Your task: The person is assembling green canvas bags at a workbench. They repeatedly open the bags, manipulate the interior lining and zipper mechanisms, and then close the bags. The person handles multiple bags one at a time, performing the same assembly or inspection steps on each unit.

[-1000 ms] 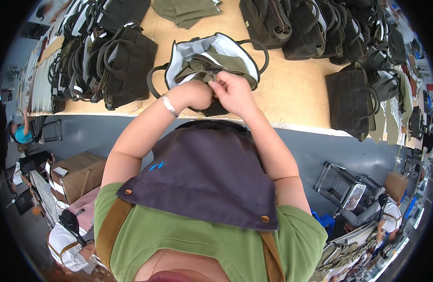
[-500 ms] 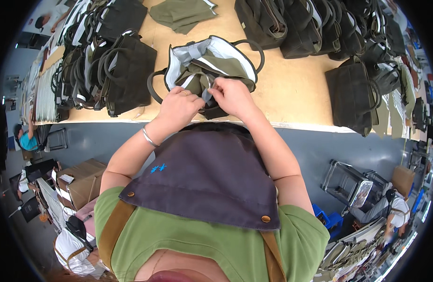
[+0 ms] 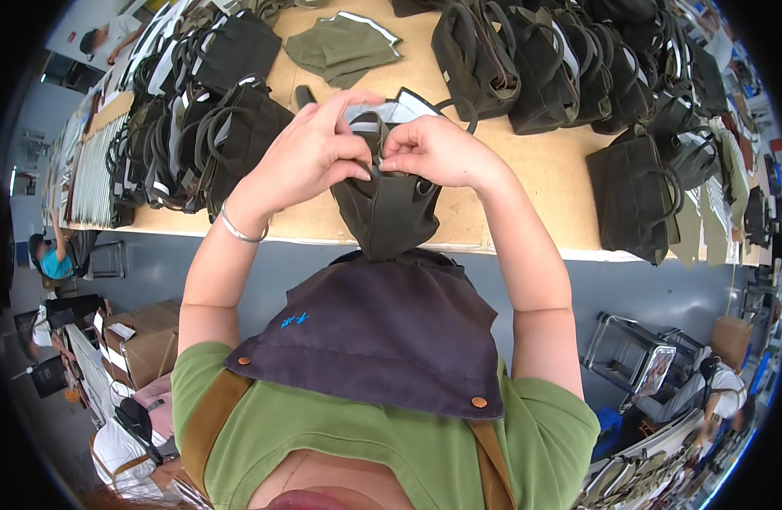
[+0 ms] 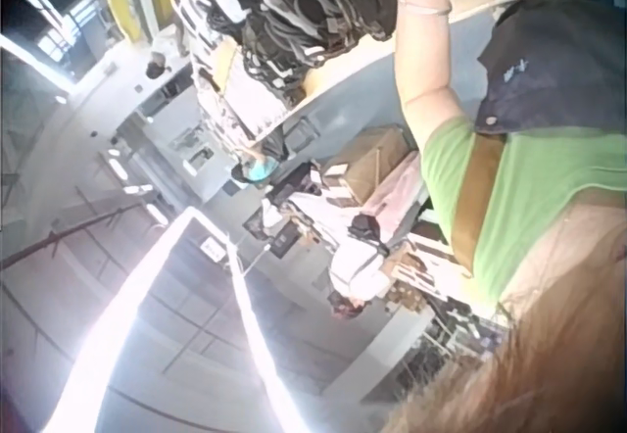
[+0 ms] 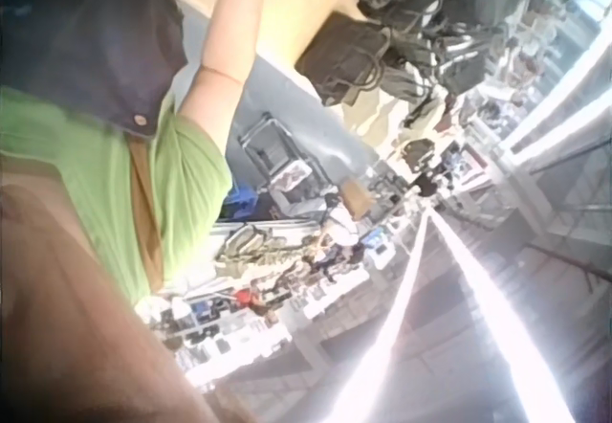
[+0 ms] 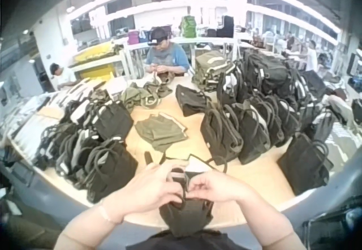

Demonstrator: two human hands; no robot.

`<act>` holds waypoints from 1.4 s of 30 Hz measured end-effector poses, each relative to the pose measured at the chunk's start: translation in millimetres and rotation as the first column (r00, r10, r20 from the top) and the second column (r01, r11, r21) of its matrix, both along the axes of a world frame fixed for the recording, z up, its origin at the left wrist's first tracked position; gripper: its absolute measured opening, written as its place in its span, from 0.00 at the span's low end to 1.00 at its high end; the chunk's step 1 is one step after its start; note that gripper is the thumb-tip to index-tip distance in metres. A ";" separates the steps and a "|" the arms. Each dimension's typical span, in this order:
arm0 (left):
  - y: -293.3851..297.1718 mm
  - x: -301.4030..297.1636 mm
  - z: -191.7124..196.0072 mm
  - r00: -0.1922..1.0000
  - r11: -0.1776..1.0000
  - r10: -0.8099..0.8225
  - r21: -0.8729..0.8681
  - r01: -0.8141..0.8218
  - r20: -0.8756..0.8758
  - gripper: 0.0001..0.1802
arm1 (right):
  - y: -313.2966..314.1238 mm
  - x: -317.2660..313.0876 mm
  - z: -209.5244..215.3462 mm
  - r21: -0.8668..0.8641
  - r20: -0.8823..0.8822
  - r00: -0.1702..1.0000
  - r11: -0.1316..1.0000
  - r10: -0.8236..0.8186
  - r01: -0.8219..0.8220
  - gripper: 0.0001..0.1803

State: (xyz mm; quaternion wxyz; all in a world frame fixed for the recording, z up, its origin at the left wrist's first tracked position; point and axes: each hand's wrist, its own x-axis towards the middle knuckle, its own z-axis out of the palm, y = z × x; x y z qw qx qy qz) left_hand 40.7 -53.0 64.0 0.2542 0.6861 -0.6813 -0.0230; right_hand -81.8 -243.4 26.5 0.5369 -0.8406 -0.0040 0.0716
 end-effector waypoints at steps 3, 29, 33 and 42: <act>-6.9 7.0 -0.5 0.999 0.999 -0.018 0.035 0.019 -0.030 0.08 | -3.4 -3.5 10.0 0.012 0.031 0.999 0.999 0.034 -0.035 0.06; -21.9 -5.5 -7.4 0.992 0.983 -0.012 0.182 0.035 -0.127 0.08 | -8.1 -29.2 -2.8 -0.109 0.279 0.925 0.949 -0.257 0.296 0.04; -21.4 -0.5 -14.6 0.994 0.986 0.019 0.168 -0.001 -0.106 0.09 | -9.1 -25.1 -3.1 -0.042 0.062 0.972 0.973 -0.226 0.228 0.04; -18.7 1.0 -4.2 0.993 0.983 -0.063 0.167 0.079 -0.095 0.10 | -15.3 -15.1 -9.0 0.352 -0.186 0.972 0.913 -0.147 0.206 0.03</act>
